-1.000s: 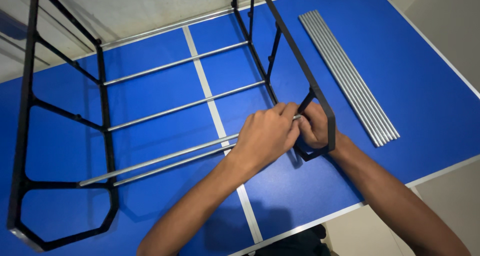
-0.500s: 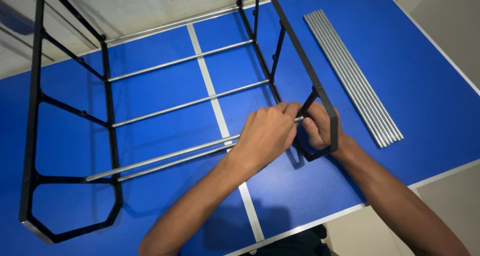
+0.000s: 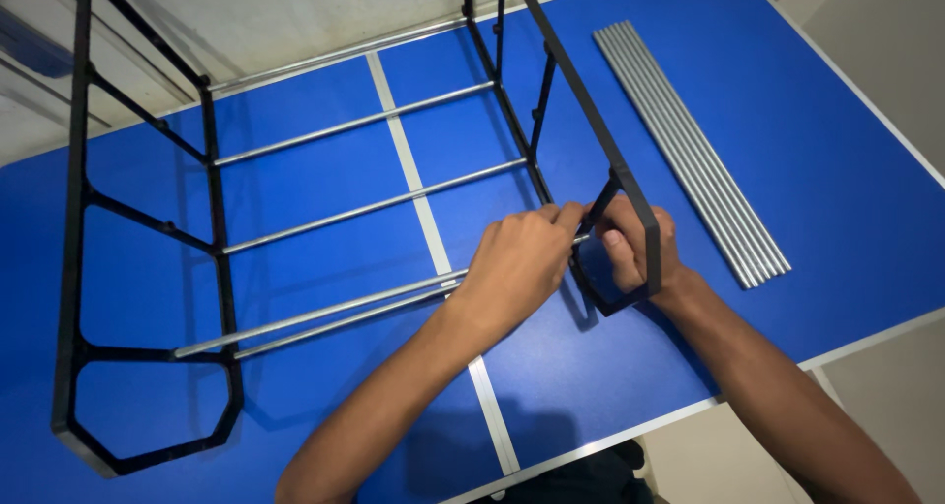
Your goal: The person assembles a metal frame by inserting silver rods into black ladder-like side frames on a blue table. They repeatedly insert and remove rods, aligning the frames and securing the rods in place.
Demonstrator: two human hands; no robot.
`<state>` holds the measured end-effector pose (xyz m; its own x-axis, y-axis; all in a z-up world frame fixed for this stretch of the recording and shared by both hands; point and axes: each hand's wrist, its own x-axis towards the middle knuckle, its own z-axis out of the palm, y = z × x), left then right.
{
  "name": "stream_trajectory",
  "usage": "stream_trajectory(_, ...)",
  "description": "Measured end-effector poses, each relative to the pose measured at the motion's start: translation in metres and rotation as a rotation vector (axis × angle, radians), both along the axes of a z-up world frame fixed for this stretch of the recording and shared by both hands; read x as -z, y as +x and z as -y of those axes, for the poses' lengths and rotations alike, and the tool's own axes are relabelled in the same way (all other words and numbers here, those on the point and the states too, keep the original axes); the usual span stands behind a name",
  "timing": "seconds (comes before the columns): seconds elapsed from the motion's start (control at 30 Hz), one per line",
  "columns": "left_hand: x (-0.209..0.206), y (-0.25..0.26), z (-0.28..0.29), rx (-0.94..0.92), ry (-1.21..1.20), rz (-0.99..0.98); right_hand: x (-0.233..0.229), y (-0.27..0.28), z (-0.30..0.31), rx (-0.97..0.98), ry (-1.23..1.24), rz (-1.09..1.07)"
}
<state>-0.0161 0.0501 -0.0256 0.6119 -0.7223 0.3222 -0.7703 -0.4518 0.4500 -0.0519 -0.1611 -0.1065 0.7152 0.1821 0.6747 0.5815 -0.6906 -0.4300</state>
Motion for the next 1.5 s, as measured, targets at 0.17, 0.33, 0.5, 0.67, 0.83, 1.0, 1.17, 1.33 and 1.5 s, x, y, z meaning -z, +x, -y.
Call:
stream_trajectory(0.17, -0.007, -0.003, -0.003, 0.009, 0.006, -0.049, -0.006, -0.002, -0.002, -0.019, -0.013, 0.019)
stream_trajectory(0.33, -0.015, -0.005, -0.003, -0.002, 0.036, -0.098, -0.014, -0.004, -0.002, -0.01, -0.016, 0.003)
stream_trajectory(0.5, -0.024, -0.015, -0.012, -0.039, 0.103, -0.095, -0.033, -0.011, -0.001, 0.003, -0.035, 0.057)
stream_trajectory(0.67, -0.039, -0.036, -0.037, -0.013, -0.073, 0.109, -0.065, -0.039, 0.011, 0.115, -0.026, 0.12)
stream_trajectory(0.83, -0.062, -0.066, -0.063, -0.018, -0.124, 0.118, -0.103, -0.098, -0.007, 0.382, 0.006, 0.241)
stream_trajectory(1.0, -0.078, -0.089, -0.093, -0.052, -0.112, 0.177, -0.133, -0.13, -0.063, 0.239, 0.038, 0.275)
stream_trajectory(1.17, -0.075, -0.106, -0.146, -0.184, -0.138, 0.23, -0.152, -0.101, -0.118, -0.079, -0.144, 0.196)
stream_trajectory(1.33, -0.05, -0.123, -0.237, -0.429, -0.306, 0.47, -0.157, -0.064, -0.184, -0.245, -0.292, 0.107)
stream_trajectory(1.5, -0.004, -0.112, -0.325, -0.709, -0.964, 0.668, -0.146, -0.034, -0.24, -0.349, -0.38, 0.049)
